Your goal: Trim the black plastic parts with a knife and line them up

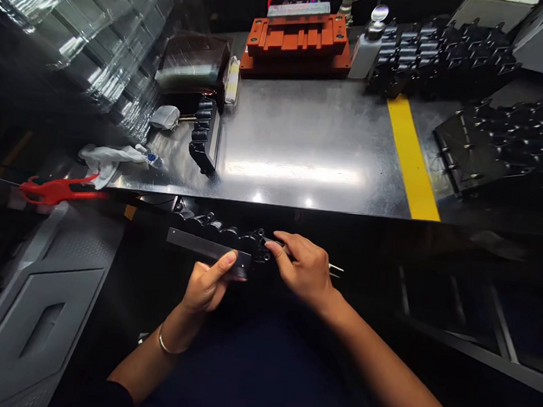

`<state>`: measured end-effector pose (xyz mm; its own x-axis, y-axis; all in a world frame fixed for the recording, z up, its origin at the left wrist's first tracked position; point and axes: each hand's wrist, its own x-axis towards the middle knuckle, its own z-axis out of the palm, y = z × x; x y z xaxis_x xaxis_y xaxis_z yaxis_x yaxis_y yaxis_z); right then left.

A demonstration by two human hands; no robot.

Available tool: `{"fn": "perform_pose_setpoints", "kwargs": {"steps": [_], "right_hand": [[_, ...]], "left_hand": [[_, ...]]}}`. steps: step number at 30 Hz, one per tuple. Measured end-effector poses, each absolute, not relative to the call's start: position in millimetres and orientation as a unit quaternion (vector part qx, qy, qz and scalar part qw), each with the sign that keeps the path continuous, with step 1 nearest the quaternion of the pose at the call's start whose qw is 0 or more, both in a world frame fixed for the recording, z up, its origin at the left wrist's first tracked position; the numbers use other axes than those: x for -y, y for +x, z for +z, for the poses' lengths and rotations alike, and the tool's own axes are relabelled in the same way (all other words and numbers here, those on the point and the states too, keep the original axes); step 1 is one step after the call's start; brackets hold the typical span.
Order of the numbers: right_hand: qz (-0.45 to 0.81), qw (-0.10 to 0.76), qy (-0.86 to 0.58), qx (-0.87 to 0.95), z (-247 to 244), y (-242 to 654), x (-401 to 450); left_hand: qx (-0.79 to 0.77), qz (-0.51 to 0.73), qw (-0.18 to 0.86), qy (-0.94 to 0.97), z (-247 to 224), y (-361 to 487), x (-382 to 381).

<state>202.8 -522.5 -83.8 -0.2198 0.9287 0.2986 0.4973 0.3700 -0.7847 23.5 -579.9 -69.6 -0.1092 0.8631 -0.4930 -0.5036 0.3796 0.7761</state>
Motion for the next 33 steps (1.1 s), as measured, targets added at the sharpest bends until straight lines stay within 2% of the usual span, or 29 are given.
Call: {"fn": "perform_pose_setpoints", "kwargs": {"steps": [3,8,15,19,22,24,26,28,30,33], "right_hand": [[0.146,0.441,-0.537,0.704,-87.6,206.8,518.3],[0.262,0.343,-0.398,0.809,-72.9,216.6,514.1],[0.221,0.294,-0.379,0.849,-69.4,211.6,516.0],[0.312,0.191,-0.335,0.868,-61.2,223.7,505.6],[0.401,0.065,-0.206,0.89,-48.1,237.1,497.1],[0.408,0.036,-0.148,0.9,-40.9,242.4,494.2],[0.331,0.082,-0.159,0.926,-37.8,243.1,493.3],[0.199,0.14,-0.181,0.953,-38.9,240.2,493.0],[0.088,0.162,-0.168,0.968,-42.4,236.0,492.4],[0.024,0.185,-0.123,0.975,-46.9,231.9,491.0]], "left_hand": [[-0.532,0.52,0.662,0.093,-64.9,27.0,573.7],[-0.539,0.523,0.655,0.084,-61.8,24.8,569.6],[-0.541,0.507,0.658,0.131,-60.6,25.6,574.8],[-0.54,0.491,0.668,0.142,-61.6,25.4,576.1],[-0.522,0.446,0.714,0.138,-63.0,21.8,572.8],[-0.51,0.422,0.739,0.127,-63.5,17.5,568.7],[-0.495,0.403,0.76,0.122,-63.4,13.3,564.8],[-0.481,0.381,0.781,0.12,-63.0,11.1,562.1],[-0.471,0.365,0.796,0.109,-62.7,11.7,560.7],[-0.461,0.361,0.806,0.088,-62.9,15.4,559.6]]}}
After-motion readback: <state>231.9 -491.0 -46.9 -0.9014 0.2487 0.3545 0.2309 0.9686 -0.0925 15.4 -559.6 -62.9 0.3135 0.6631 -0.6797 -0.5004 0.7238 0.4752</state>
